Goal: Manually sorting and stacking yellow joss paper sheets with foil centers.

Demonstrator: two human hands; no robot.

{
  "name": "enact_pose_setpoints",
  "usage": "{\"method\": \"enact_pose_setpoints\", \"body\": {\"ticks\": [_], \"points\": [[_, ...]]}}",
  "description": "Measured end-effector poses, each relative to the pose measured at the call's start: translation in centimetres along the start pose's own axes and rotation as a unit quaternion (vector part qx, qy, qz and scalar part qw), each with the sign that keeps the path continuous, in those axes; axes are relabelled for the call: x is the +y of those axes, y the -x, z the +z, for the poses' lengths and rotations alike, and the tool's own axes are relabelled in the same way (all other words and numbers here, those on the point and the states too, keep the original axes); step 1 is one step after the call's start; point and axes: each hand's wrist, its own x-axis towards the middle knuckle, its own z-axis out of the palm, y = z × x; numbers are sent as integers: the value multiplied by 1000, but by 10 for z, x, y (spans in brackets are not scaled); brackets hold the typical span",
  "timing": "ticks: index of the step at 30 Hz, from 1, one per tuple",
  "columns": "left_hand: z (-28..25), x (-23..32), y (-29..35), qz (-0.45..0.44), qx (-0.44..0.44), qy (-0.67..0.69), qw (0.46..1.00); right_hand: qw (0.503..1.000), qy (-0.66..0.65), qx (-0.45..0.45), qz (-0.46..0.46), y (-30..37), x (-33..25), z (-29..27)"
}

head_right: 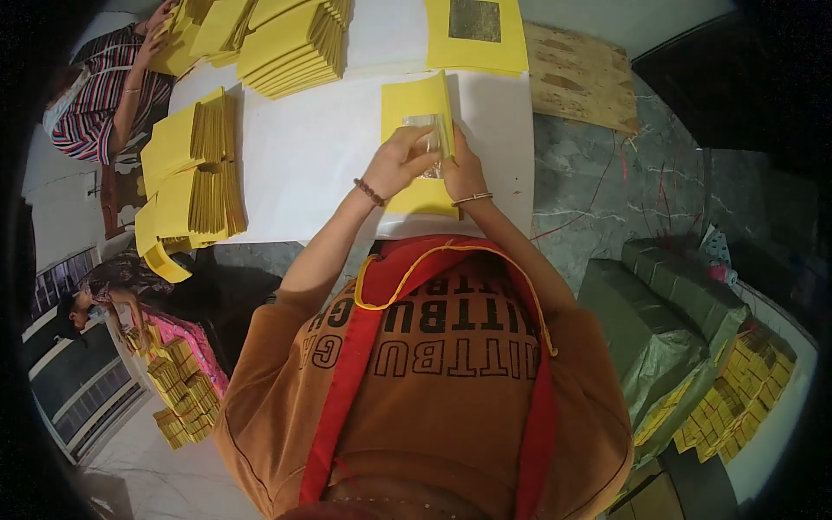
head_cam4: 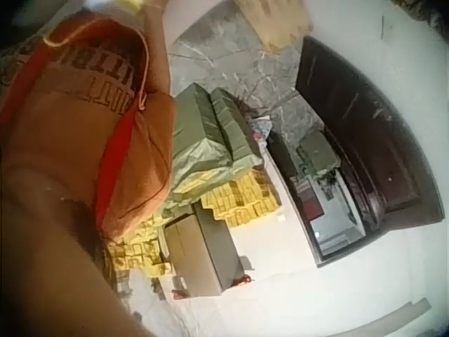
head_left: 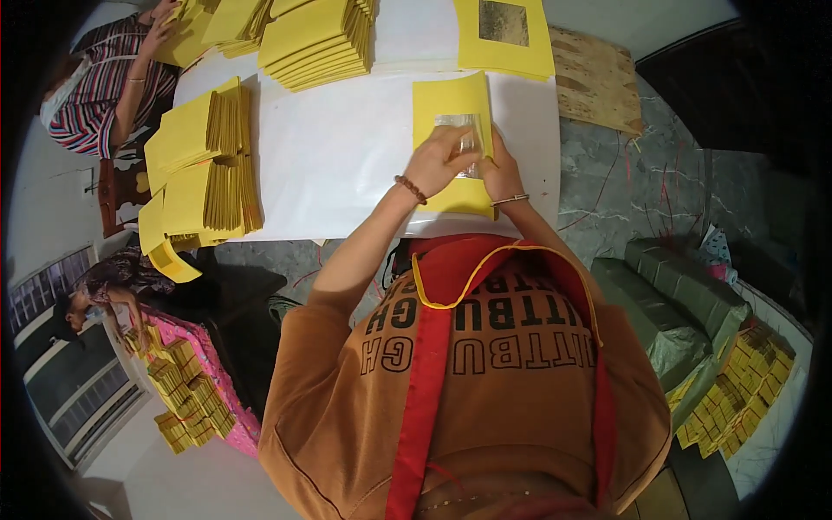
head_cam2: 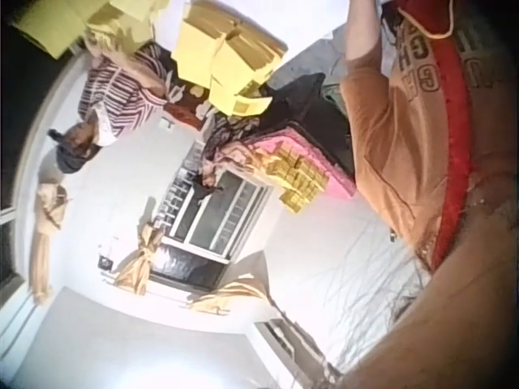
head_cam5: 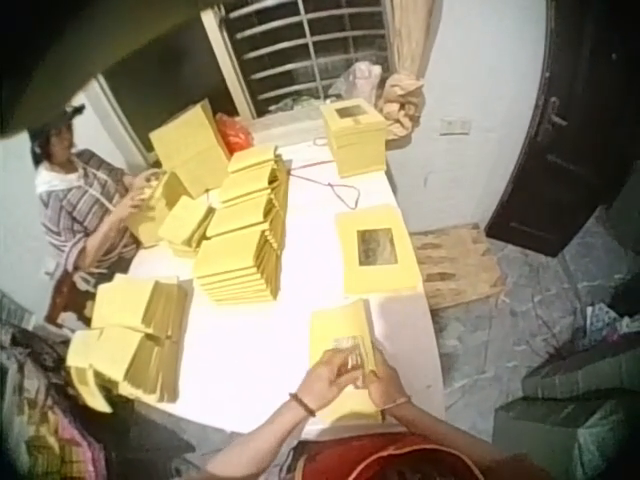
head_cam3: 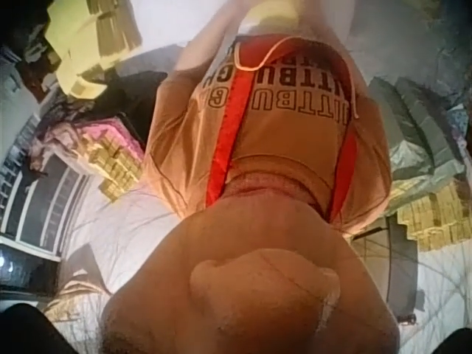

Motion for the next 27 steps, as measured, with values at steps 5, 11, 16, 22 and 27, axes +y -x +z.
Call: {"method": "enact_pose_setpoints", "body": {"ticks": [5, 11, 16, 22, 27], "points": [[37, 12, -17, -115, 34, 303, 946, 992, -90, -83, -37, 2, 14, 3], [33, 0, -18, -172, -7, 517, 838, 960, -250, -117, 40, 3, 17, -6], [50, -24, -23, -163, 48, 551, 817, 930, -350, -98, 56, 5, 15, -5], [55, -19, -23, -189, 104, 570, 793, 935, -331, -92, 89, 7, 30, -7], [57, -21, -23, -192, 138, 577, 782, 885, -421, -49, 194, 5, 33, -10]]}}
